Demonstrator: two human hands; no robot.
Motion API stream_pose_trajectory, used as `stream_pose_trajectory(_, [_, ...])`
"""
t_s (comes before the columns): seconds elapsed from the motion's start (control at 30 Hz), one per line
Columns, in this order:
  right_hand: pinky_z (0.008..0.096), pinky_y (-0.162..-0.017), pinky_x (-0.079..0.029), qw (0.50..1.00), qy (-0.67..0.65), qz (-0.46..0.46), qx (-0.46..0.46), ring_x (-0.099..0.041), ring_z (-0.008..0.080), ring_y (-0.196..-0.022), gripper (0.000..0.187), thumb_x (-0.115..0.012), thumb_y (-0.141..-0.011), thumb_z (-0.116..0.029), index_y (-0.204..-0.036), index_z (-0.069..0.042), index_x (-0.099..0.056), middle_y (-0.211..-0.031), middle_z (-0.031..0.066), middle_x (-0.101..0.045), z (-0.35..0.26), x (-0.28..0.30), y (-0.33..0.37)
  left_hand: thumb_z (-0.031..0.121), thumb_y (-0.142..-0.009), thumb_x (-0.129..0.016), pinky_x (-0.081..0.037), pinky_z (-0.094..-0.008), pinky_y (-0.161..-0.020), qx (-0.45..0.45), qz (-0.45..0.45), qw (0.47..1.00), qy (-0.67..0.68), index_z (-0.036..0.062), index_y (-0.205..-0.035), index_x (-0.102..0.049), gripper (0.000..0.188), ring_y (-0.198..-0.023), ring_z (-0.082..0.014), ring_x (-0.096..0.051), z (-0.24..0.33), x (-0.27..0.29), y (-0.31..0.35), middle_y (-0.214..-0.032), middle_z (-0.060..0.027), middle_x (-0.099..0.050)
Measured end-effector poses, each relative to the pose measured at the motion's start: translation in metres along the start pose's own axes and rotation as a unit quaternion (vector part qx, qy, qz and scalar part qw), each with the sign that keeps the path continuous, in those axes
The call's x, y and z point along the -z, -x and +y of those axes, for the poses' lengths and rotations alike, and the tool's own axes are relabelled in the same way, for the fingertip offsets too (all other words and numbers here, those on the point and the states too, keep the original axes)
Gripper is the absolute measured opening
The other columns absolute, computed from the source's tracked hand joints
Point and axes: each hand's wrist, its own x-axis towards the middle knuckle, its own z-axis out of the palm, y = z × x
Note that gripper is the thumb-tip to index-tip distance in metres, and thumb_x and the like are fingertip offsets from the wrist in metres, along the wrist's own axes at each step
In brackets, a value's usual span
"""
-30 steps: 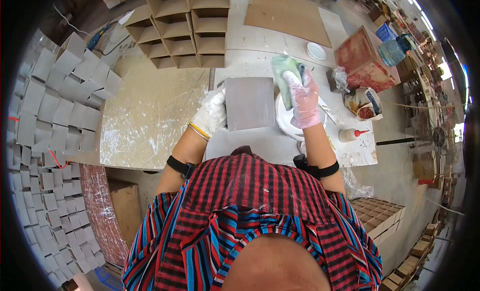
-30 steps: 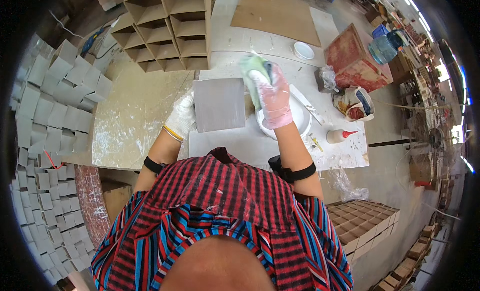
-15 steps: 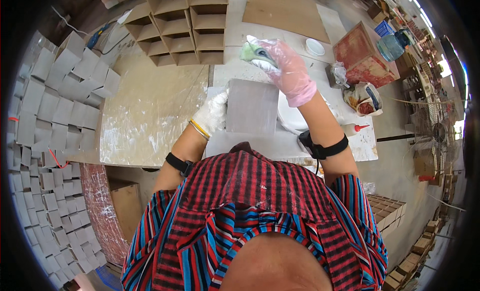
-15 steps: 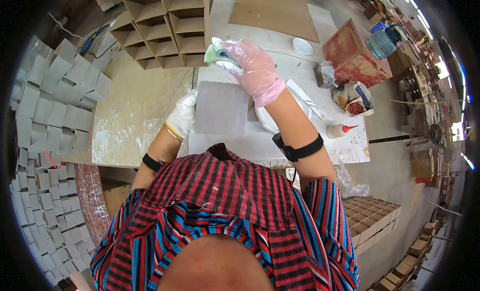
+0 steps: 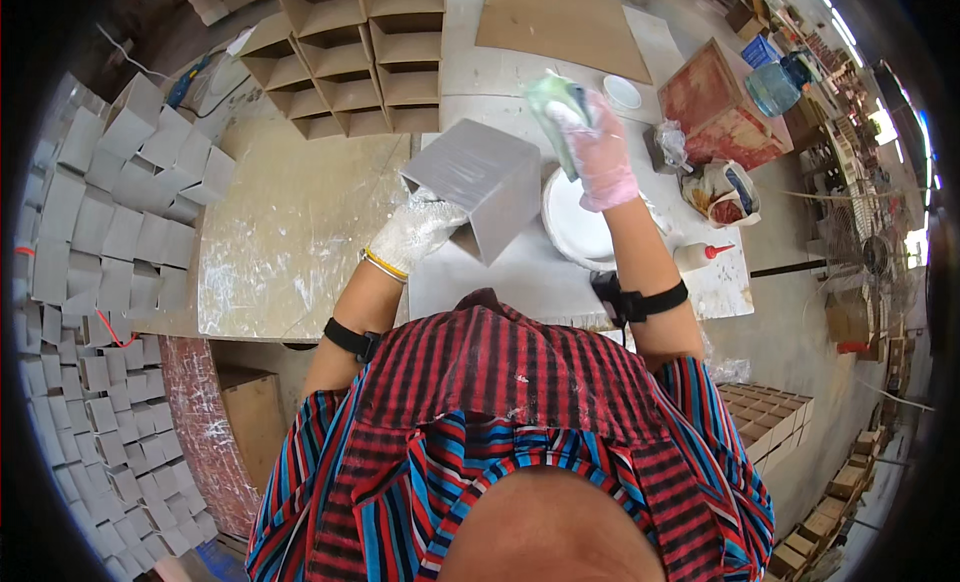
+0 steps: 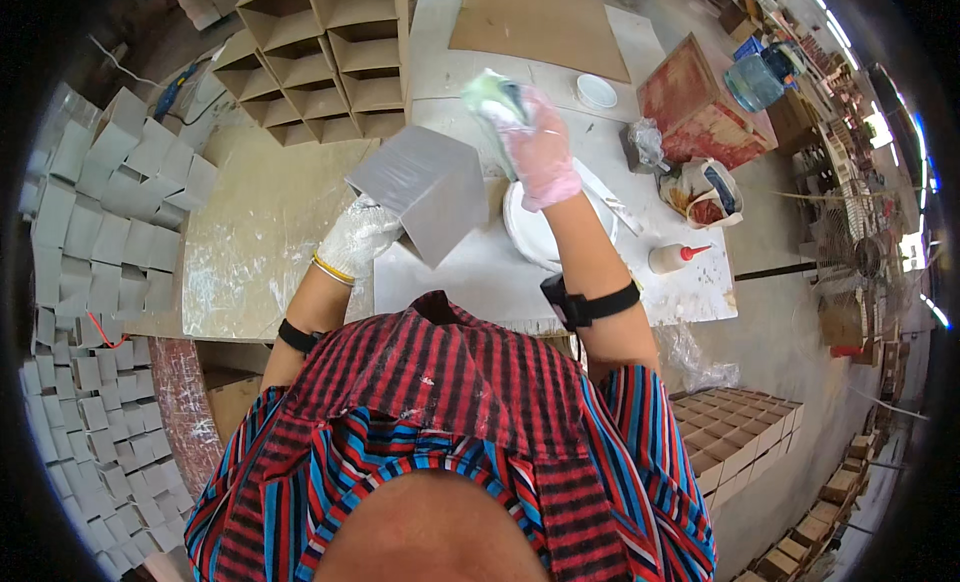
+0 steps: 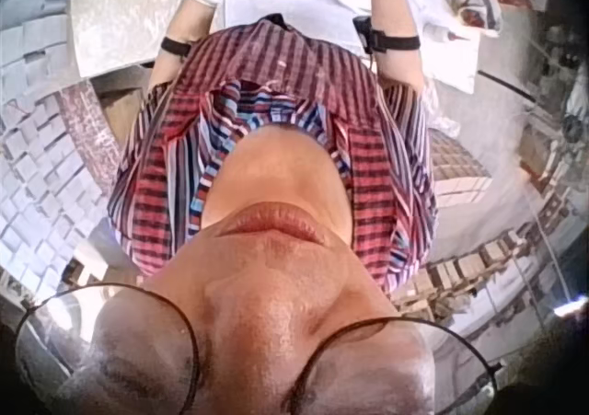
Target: The person applies a white substance to the interior and exterior of a wooden box, wipes the surfaces with a cloth, and then stacks it onto a pile of similar boxes.
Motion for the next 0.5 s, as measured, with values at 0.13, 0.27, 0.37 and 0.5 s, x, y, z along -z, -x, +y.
stream_pose_trajectory(0.13, [0.0268,-0.071,-0.050,0.962,-0.150,0.028,-0.225,-0.060,0.0108,-0.084,0.037,-0.066,-0.089,-0.025,-0.120,-0.005,-0.061,-0.100,0.0038,-0.066,0.009,0.006,0.014,0.010,-0.092,-0.056,-0.043,-0.0342,-0.101,0.038,-0.001,0.844,0.535,0.0019,-0.134,-0.047,0.044,-0.118,-0.0248,-0.054,-0.005,0.006,-0.003,-0.129,-0.0120,-0.056])
stream_pose_trajectory(0.27, [0.0271,-0.064,-0.050,0.909,-0.331,0.004,-0.254,-0.061,0.0116,-0.077,0.039,-0.065,-0.091,-0.032,-0.120,-0.007,-0.061,-0.094,0.0049,-0.066,0.024,-0.006,0.026,0.010,-0.089,-0.059,-0.042,-0.0361,-0.102,0.107,0.063,0.856,0.502,0.0039,-0.135,-0.046,0.048,-0.121,-0.0245,-0.052,-0.014,-0.002,-0.001,-0.130,-0.0116,-0.056])
stream_pose_trajectory(0.37, [0.0287,-0.059,-0.049,0.847,-0.433,-0.014,-0.310,-0.060,0.0149,-0.068,0.043,-0.062,-0.091,-0.042,-0.113,-0.005,-0.061,-0.084,0.0058,-0.064,0.040,-0.014,0.033,0.012,-0.087,-0.061,-0.042,-0.0375,-0.103,0.049,0.063,0.977,0.196,0.0056,-0.136,-0.045,0.052,-0.121,-0.0245,-0.052,-0.020,-0.005,-0.003,-0.133,-0.0105,-0.053])
stream_pose_trajectory(0.5, [0.0305,-0.058,-0.049,0.744,-0.598,-0.058,-0.292,-0.059,0.0193,-0.066,0.044,-0.058,-0.094,-0.042,-0.116,-0.004,-0.059,-0.087,0.0079,-0.064,0.055,-0.022,0.041,0.014,-0.084,-0.064,-0.043,-0.0384,-0.103,0.035,0.118,0.945,0.304,0.0068,-0.135,-0.046,0.055,-0.121,-0.0251,-0.052,-0.020,-0.006,-0.010,-0.133,-0.0104,-0.053])
